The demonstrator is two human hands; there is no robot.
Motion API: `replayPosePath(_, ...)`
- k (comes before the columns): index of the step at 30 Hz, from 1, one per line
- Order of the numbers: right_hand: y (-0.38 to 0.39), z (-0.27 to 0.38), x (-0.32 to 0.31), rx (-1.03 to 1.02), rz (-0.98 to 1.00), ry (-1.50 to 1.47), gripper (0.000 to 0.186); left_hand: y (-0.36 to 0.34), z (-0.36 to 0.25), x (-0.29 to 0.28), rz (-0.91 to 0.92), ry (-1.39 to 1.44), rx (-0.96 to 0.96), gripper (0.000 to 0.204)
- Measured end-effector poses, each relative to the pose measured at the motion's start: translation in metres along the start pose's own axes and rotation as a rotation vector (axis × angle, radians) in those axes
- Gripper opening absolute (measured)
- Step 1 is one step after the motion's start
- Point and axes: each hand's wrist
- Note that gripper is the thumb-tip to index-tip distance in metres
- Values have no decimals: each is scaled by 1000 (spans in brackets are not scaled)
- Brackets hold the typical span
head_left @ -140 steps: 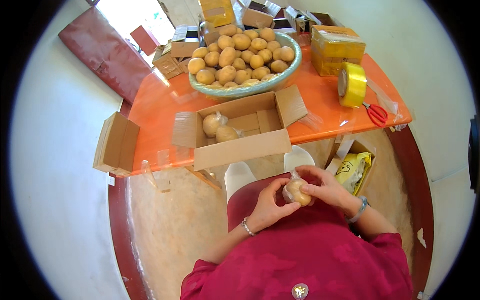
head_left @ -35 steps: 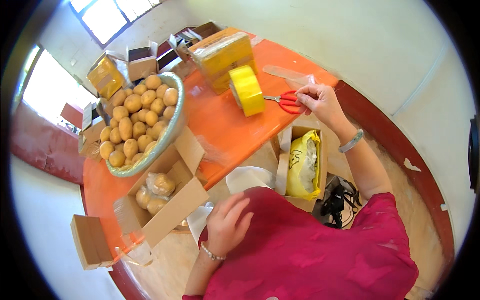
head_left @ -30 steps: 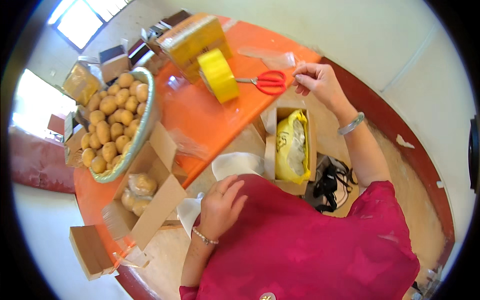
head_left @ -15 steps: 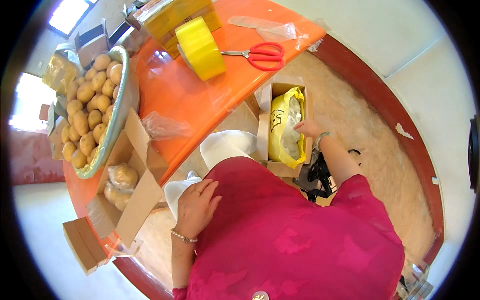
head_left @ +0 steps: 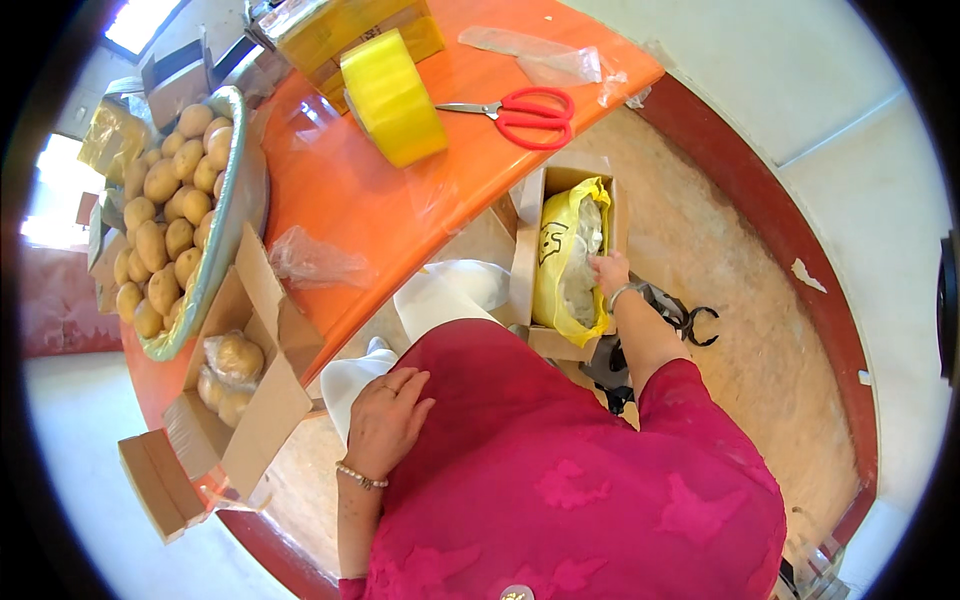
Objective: The person places round, light-brown fruits into a small cardboard box, wrapping each fruit in a thin plastic bag before placing it inside. After filling the box, the person closes the flaps and seals the box with clear packing tape, using scissors to cut the tape.
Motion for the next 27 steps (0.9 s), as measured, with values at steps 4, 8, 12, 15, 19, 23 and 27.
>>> replayPosePath(4, 17, 7, 27, 52, -42, 87, 40, -5, -1, -2, 3, -6, 27, 31)
replayPosePath(8, 9, -14, 42, 13, 181, 44, 23, -6, -1, -7, 16, -30, 13, 31)
replayPosePath(12, 19, -38, 25, 5, 170, -240, 11, -3, 1, -4, 9, -28, 16, 32)
replayPosePath(15, 58, -24, 5, 43, -47, -384, 10, 2, 1, 4, 1, 7, 19, 34)
replayPosePath(19, 49, -24, -22, -96, 33, -472, 14, -9, -4, 4, 0, 97, 47, 32)
replayPosePath(23, 132, 38, 5, -286, 240, -556, 15, -23, -10, 13, 34, 454, -22, 33)
replayPosePath(27, 230, 62, 35, -626, 390, -8, 15, -44, -27, 22, 132, 1115, -421, 39)
Point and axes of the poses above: each hand's wrist, its own y-axis away from the middle knuckle, its own x-axis out of the palm, z = x × y, and after that the axes turned 12 degrees about x, right-handed
